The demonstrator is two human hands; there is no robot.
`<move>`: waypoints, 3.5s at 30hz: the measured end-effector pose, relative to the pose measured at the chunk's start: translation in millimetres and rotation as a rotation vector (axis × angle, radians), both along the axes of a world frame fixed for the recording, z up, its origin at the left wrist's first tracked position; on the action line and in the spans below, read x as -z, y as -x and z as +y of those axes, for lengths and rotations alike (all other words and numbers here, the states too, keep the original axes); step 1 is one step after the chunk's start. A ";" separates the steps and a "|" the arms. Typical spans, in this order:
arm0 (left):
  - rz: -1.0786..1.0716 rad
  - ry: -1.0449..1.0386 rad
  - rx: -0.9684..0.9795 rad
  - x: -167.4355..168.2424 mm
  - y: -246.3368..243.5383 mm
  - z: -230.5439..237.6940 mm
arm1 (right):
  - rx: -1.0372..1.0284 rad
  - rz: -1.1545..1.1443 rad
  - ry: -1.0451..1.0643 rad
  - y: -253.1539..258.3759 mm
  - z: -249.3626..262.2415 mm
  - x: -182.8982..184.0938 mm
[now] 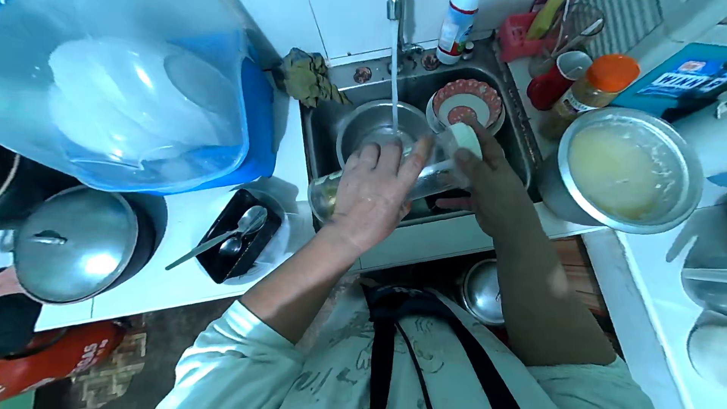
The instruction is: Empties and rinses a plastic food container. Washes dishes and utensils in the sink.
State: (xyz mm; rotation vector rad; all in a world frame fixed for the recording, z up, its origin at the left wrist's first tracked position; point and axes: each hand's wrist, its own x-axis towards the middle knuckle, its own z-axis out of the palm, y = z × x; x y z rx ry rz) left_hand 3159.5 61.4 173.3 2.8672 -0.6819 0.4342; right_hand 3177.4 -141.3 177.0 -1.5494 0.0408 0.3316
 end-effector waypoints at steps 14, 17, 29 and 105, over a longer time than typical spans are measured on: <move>0.609 1.521 -0.108 30.3 63.2 92.0 | 0.209 -0.056 -0.121 25.7 31.2 2.6; 0.510 1.742 -0.172 61.3 79.1 86.1 | 0.112 0.091 -0.022 41.3 29.0 7.0; 0.944 1.908 -0.432 94.0 93.4 61.0 | 0.121 -0.528 0.234 52.3 26.5 25.5; 0.948 1.554 -0.043 52.2 -84.9 -32.3 | -0.215 -0.299 0.696 3.9 -152.8 -65.3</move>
